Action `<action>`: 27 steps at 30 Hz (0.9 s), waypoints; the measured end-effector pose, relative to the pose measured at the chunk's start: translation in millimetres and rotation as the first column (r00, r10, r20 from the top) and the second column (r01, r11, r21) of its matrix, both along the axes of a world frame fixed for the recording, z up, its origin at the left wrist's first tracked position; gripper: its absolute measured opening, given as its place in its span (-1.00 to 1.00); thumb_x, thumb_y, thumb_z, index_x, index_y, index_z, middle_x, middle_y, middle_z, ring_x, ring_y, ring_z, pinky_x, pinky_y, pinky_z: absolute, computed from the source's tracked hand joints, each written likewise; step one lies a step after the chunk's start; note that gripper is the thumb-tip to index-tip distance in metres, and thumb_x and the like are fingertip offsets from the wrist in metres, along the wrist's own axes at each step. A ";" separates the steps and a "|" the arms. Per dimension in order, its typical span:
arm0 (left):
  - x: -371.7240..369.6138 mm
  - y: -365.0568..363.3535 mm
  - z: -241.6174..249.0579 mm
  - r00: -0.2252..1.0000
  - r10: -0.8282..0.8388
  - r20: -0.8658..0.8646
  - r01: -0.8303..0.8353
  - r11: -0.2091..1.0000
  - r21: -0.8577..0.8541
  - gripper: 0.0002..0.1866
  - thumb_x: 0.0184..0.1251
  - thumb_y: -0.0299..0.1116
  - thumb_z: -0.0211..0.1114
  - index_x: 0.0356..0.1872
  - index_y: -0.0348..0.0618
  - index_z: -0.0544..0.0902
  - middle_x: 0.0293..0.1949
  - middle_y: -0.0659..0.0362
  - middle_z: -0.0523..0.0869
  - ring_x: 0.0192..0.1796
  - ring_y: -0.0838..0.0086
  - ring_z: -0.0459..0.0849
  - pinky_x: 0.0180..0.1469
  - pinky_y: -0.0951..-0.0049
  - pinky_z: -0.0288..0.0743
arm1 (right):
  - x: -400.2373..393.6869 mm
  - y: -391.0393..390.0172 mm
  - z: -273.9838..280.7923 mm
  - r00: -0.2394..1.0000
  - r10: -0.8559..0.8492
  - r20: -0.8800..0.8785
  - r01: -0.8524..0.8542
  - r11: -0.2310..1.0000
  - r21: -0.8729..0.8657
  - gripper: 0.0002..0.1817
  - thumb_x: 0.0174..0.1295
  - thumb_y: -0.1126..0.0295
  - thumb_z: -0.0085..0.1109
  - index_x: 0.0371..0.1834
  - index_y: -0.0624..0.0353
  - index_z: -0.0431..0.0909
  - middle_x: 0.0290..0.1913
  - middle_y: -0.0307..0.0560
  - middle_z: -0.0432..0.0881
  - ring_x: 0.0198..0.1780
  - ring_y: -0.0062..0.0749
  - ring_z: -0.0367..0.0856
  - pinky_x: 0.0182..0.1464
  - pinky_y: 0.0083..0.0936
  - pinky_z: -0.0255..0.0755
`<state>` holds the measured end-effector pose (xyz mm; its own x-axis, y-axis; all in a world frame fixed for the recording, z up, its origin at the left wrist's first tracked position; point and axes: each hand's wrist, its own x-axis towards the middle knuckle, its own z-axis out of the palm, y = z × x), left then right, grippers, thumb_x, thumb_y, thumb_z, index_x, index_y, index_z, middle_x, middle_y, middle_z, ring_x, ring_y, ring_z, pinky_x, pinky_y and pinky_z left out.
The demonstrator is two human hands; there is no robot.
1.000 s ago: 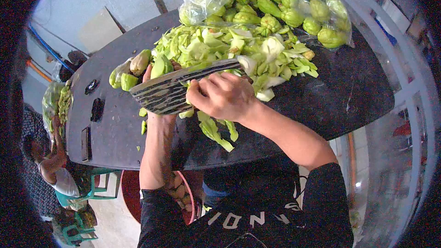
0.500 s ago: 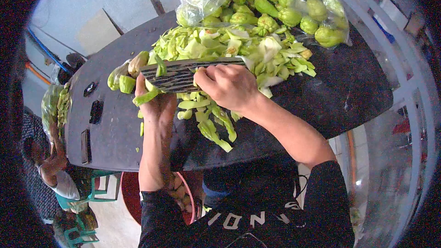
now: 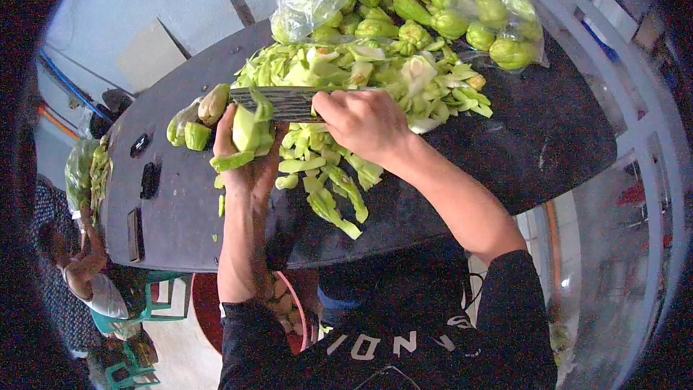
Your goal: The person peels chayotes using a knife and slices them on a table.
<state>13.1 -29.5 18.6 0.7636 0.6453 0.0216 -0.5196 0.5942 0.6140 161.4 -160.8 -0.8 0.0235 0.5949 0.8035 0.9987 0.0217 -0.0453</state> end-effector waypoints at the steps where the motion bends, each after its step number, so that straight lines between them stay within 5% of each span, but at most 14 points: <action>1: -0.4 -1.9 2.1 1.000 0.000 -0.013 -0.001 1.000 -0.023 -0.61 0.43 -0.11 0.12 0.13 -0.10 0.54 0.06 0.17 0.67 0.15 0.34 0.61 0.27 0.15 0.43 | 1.5 0.7 0.7 1.000 -0.003 -0.030 0.003 1.000 0.003 -0.87 0.08 0.51 0.17 -0.41 0.10 0.38 -0.58 -0.12 0.55 -0.50 -0.16 0.67 -0.51 -0.25 0.52; 7: -1.7 2.6 -9.0 0.999 0.033 -0.019 -0.034 0.998 -0.055 -0.57 0.40 -0.10 0.15 0.16 -0.10 0.55 0.05 0.12 0.66 0.10 0.33 0.61 0.19 0.19 0.49 | 4.3 2.9 -1.0 0.994 -0.044 -0.099 0.037 0.997 -0.074 -0.85 0.10 0.47 0.19 -0.34 0.12 0.39 -0.53 -0.06 0.62 -0.45 -0.04 0.69 -0.45 -0.16 0.56; 9: -1.7 10.4 -9.2 0.972 -0.197 0.125 0.193 0.980 0.043 -0.56 0.41 -0.12 0.13 0.15 -0.19 0.54 0.01 0.06 0.65 0.04 0.33 0.61 0.09 0.28 0.55 | 12.0 3.9 -6.0 0.980 -0.126 -0.152 0.109 0.987 -0.116 -0.84 0.12 0.45 0.20 -0.31 0.12 0.40 -0.50 -0.03 0.65 -0.43 -0.01 0.70 -0.43 -0.14 0.57; 10: 0.3 5.1 -2.4 0.986 -0.124 0.108 0.130 0.990 -0.048 -0.58 0.39 -0.12 0.19 0.04 -0.29 0.53 -0.16 0.01 0.65 -0.10 0.25 0.63 0.03 0.30 0.58 | 15.6 2.5 -7.2 0.964 -0.192 -0.185 0.166 0.975 -0.149 -0.84 0.14 0.42 0.21 -0.29 0.11 0.40 -0.48 -0.01 0.66 -0.41 0.01 0.71 -0.41 -0.12 0.58; 13: 2.1 9.9 -3.8 0.992 -0.018 0.125 0.043 0.978 -0.202 -0.57 0.38 -0.11 0.24 0.02 -0.30 0.53 -0.13 0.00 0.64 -0.10 0.26 0.62 -0.03 0.31 0.60 | 13.8 -3.9 -5.6 0.949 -0.229 -0.215 0.196 0.967 -0.162 -0.81 0.16 0.37 0.23 -0.26 0.11 0.40 -0.45 0.00 0.68 -0.39 0.07 0.70 -0.40 -0.07 0.57; 15: 1.0 18.8 -12.0 0.984 -0.018 0.179 0.061 0.968 -0.241 -0.59 0.36 -0.12 0.29 0.01 -0.27 0.54 -0.12 0.02 0.64 -0.06 0.27 0.62 -0.06 0.30 0.61 | 7.0 -5.5 -4.8 0.979 -0.137 -0.151 0.124 0.988 -0.092 -0.80 0.15 0.38 0.25 -0.26 0.09 0.41 -0.46 -0.02 0.66 -0.41 0.03 0.69 -0.42 -0.10 0.56; 18: 1.7 16.4 -9.1 0.987 0.142 0.070 -0.123 0.966 -0.229 -0.58 0.36 -0.04 0.26 0.00 -0.18 0.57 -0.10 0.05 0.67 -0.04 0.30 0.64 -0.04 0.28 0.61 | -6.7 -2.8 -4.8 0.999 -0.016 0.029 0.016 1.000 0.021 -0.84 0.10 0.41 0.23 -0.31 0.12 0.45 -0.54 -0.17 0.56 -0.48 -0.22 0.66 -0.47 -0.30 0.54; 21: -3.3 17.9 -12.8 0.999 0.005 -0.049 -0.014 0.984 -0.176 -0.50 0.30 0.18 0.19 -0.10 -0.07 0.64 -0.20 0.11 0.73 -0.13 0.30 0.69 -0.03 0.27 0.61 | -21.8 -0.3 -1.0 0.963 0.033 0.268 -0.058 0.995 0.084 -0.85 0.06 0.40 0.20 -0.30 0.15 0.54 -0.54 -0.30 0.48 -0.49 -0.48 0.61 -0.49 -0.50 0.52; 23: -1.2 27.6 -25.8 0.992 -0.087 0.090 0.101 0.982 -0.161 -0.51 0.30 0.16 0.20 -0.14 -0.10 0.64 -0.27 0.10 0.72 -0.21 0.29 0.70 -0.08 0.27 0.62 | -28.4 3.1 -1.9 0.954 0.105 0.281 -0.139 0.985 0.105 -0.85 0.02 0.55 0.28 -0.32 0.25 0.58 -0.57 -0.25 0.47 -0.55 -0.45 0.55 -0.55 -0.51 0.42; 27: 1.8 22.7 -19.5 0.980 -0.128 0.150 0.159 0.963 -0.218 -0.51 0.29 0.15 0.19 -0.17 -0.13 0.62 -0.30 0.09 0.71 -0.25 0.30 0.68 -0.12 0.28 0.62 | -34.6 2.9 2.2 0.956 0.099 0.275 -0.133 0.985 0.108 -0.88 0.03 0.54 0.29 -0.36 0.24 0.57 -0.58 -0.28 0.45 -0.56 -0.48 0.53 -0.56 -0.53 0.40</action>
